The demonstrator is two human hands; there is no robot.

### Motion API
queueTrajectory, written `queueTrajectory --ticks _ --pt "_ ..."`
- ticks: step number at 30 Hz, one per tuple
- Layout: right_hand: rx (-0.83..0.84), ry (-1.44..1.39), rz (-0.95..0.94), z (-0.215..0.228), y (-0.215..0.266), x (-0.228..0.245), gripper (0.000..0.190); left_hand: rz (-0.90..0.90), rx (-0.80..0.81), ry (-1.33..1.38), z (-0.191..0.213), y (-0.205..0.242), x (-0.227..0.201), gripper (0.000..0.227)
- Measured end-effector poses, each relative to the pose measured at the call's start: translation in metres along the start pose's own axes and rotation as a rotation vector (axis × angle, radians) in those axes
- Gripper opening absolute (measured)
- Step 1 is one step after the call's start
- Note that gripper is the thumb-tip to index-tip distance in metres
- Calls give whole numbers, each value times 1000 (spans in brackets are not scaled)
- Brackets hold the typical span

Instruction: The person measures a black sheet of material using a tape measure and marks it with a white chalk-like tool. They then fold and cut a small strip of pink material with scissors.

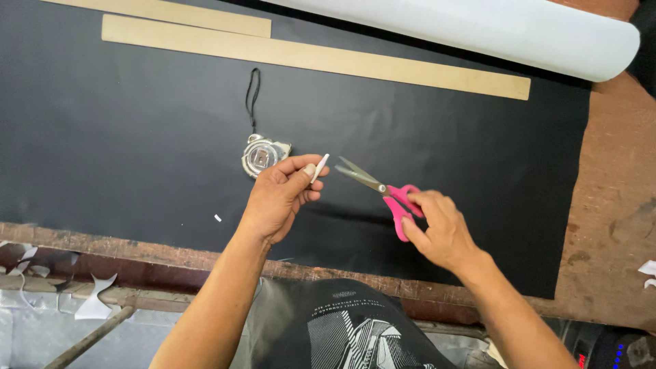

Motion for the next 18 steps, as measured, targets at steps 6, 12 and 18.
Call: queueTrajectory --ticks 6,12,18 --pt "-18 95 206 16 -24 7 44 -12 4 -78 3 5 -8 28" --pt "-7 105 215 19 -27 9 43 -54 -49 -161 4 9 -5 28" --pt "30 140 193 18 -28 13 44 -46 -50 -193 3 10 0 29"
Point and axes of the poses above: each hand's wrist, its own y-axis away from the middle knuckle, its own z-axis out of the back of the hand, x = y × z, the point moved 1 cm from there along -y, towards the middle knuckle, and after that the axes turned 4 degrees about -y, right-handed, at the moved point
